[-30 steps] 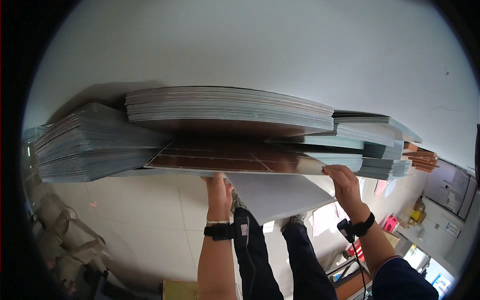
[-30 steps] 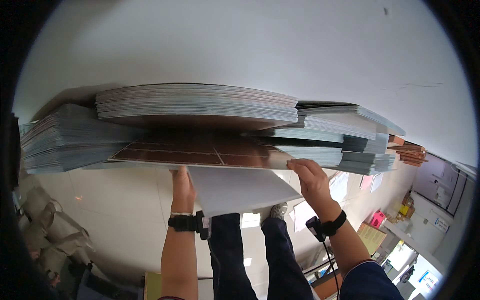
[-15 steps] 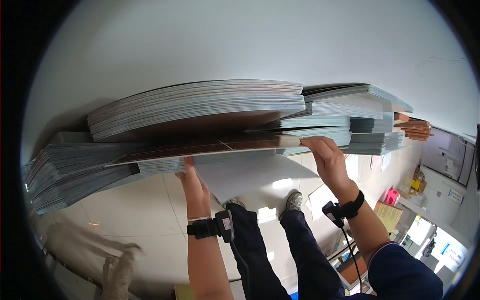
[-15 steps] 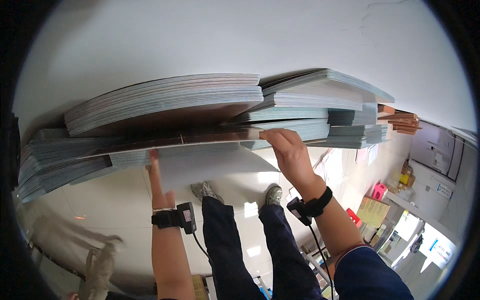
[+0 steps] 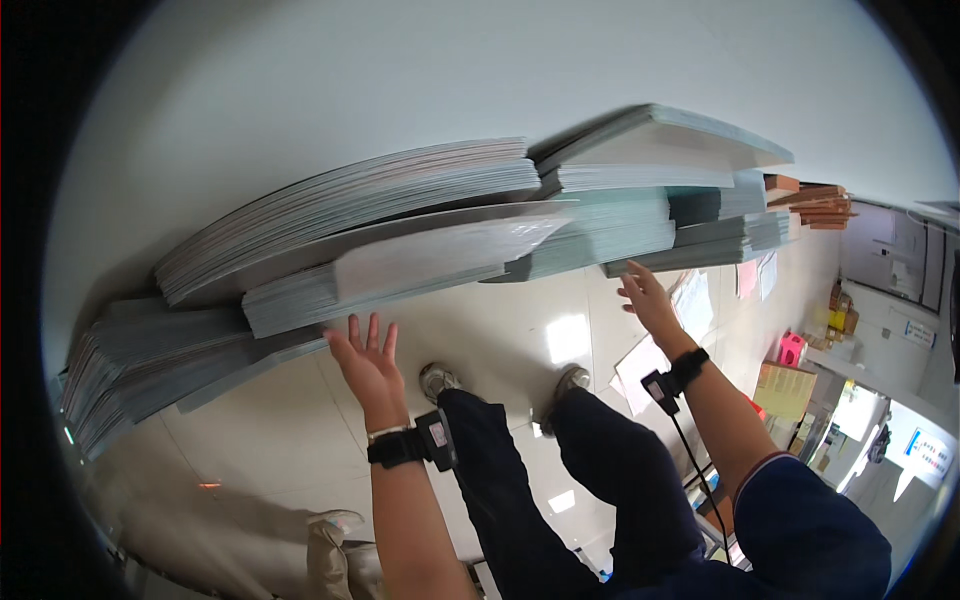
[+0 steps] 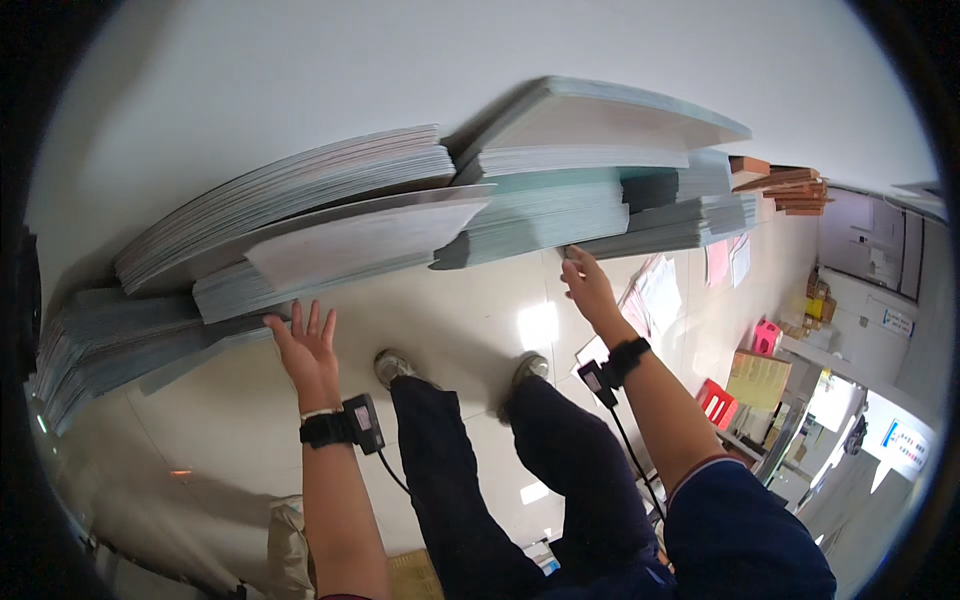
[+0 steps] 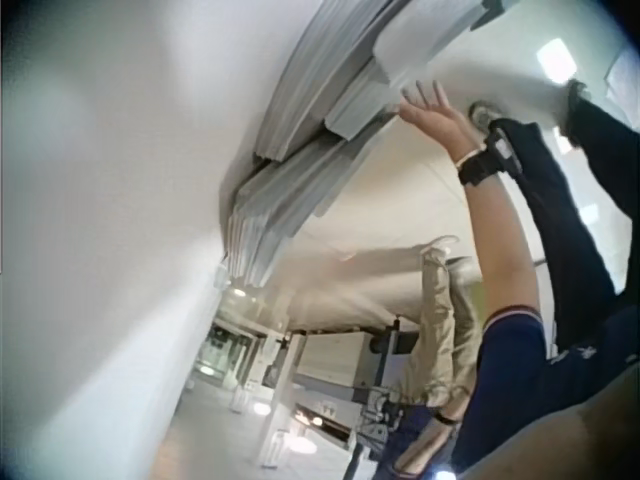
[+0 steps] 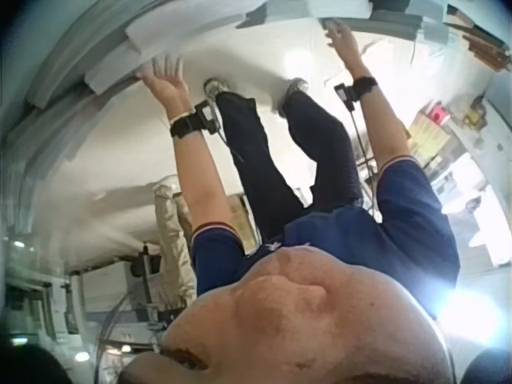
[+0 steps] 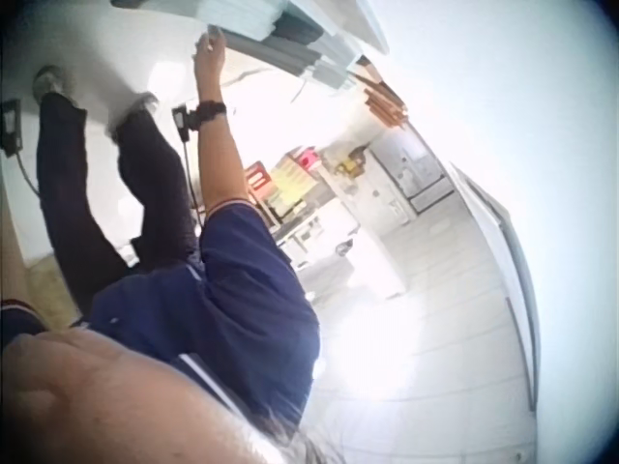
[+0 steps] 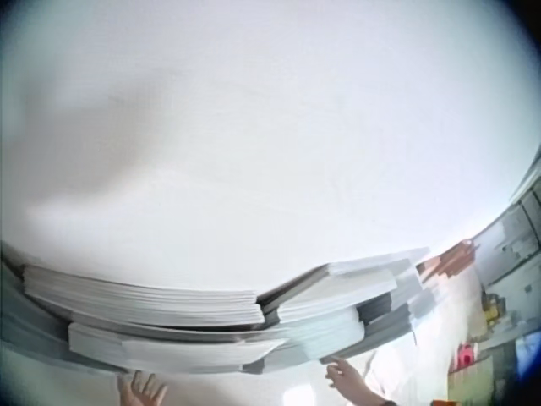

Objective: Sort documents and metal plates on the fabrication floor.

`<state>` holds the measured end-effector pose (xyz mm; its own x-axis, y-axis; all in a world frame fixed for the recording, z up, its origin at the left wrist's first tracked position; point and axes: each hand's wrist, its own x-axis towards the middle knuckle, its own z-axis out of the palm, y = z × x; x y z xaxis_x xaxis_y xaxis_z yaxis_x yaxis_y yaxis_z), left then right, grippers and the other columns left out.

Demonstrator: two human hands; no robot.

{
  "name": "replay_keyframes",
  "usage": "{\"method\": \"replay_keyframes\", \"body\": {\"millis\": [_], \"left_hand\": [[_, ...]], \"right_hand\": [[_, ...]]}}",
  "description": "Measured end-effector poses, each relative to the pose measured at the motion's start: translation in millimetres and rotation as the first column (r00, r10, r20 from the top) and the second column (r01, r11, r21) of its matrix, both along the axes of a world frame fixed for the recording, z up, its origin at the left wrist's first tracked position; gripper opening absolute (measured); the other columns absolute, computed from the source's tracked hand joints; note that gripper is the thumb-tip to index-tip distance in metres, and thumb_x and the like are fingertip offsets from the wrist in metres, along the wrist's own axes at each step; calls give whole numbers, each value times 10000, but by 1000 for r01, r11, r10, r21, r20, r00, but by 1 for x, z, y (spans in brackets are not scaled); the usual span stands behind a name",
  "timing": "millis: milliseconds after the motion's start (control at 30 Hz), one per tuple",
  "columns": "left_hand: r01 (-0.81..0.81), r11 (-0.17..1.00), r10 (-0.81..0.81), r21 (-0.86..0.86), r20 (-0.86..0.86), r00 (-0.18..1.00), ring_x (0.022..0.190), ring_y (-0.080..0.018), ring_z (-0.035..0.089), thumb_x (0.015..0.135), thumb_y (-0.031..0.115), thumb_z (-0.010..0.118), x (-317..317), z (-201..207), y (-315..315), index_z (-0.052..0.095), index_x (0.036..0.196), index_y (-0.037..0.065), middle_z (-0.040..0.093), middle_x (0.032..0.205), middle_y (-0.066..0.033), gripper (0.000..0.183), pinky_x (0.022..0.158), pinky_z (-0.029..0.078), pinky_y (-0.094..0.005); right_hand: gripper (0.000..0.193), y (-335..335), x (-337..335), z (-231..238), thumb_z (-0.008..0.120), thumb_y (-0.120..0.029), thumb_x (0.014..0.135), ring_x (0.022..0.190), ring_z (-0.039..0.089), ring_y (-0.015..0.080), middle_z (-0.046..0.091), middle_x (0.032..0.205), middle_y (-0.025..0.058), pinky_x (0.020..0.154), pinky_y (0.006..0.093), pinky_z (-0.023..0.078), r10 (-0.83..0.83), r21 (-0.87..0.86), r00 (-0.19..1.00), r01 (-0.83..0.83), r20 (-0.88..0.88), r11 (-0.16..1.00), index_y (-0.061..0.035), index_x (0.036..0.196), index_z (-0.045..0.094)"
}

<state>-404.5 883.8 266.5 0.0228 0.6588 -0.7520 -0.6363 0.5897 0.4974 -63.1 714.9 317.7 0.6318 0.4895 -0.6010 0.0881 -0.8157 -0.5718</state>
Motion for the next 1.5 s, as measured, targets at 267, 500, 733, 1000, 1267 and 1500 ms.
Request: {"method": "replay_keyframes", "body": {"millis": [267, 500, 733, 1000, 1267, 1500], "left_hand": [[823, 563, -814, -74, -226, 536, 1066, -226, 506, 908, 305, 467, 11, -2, -51, 419, 1254, 80, 492, 1211, -115, 415, 880, 413, -342], [971, 239, -907, -16, -360, 218, 1077, -224, 504, 900, 324, 489, 53, -2, -43, 436, 1239, 68, 495, 1217, -125, 428, 865, 408, -322], [909, 379, -925, -173, -106, 365, 1067, -270, 510, 920, 256, 447, 95, -22, -99, 305, 1299, 33, 457, 1215, -207, 461, 893, 416, -383], [760, 454, -747, -464, 267, 609, 951, -290, 515, 909, 189, 455, 89, -69, -173, 316, 1225, -2, 464, 1064, -170, 394, 883, 450, -429], [739, 452, -758, -499, 222, 613, 941, -298, 509, 870, 162, 514, 90, -71, -190, 327, 1229, 27, 445, 1073, -160, 427, 869, 457, -450], [515, 761, -462, -395, 227, 857, 1088, -289, 473, 891, 216, 498, 109, -30, -127, 304, 1325, 98, 447, 1175, -200, 490, 918, 435, -418]], "right_hand": [[809, -4, 11, -91, 509, -449, 851, 1208, 377, 317, 248, 1388, 173, 870, 452, 440, -530, 13, 756, 579, -386, 816, -20, 1383, 77], [810, -13, 2, -90, 514, -387, 864, 1173, 423, 319, 267, 1374, 186, 853, 452, 449, -537, 134, 694, 663, -479, 737, -26, 1386, 13], [424, -76, -23, -77, 464, -185, 906, 1066, 508, 302, 397, 1245, 171, 837, 430, 482, -588, 88, 544, 775, -599, 626, -59, 1255, 259], [348, -160, -54, -103, 434, -34, 864, 1043, 531, 281, 488, 1157, 158, 859, 381, 471, -604, -48, 288, 878, -743, 477, -7, 1195, 330], [340, -179, -63, -114, 440, -42, 857, 1036, 536, 260, 501, 1147, 152, 856, 377, 458, -662, -105, 211, 909, -720, 404, -2, 1180, 345], [612, -113, -30, -50, 471, -289, 910, 1211, 400, 279, 375, 1332, 128, 962, 407, 365, -231, 246, 477, 740, -848, 626, -85, 1394, 157]]}}
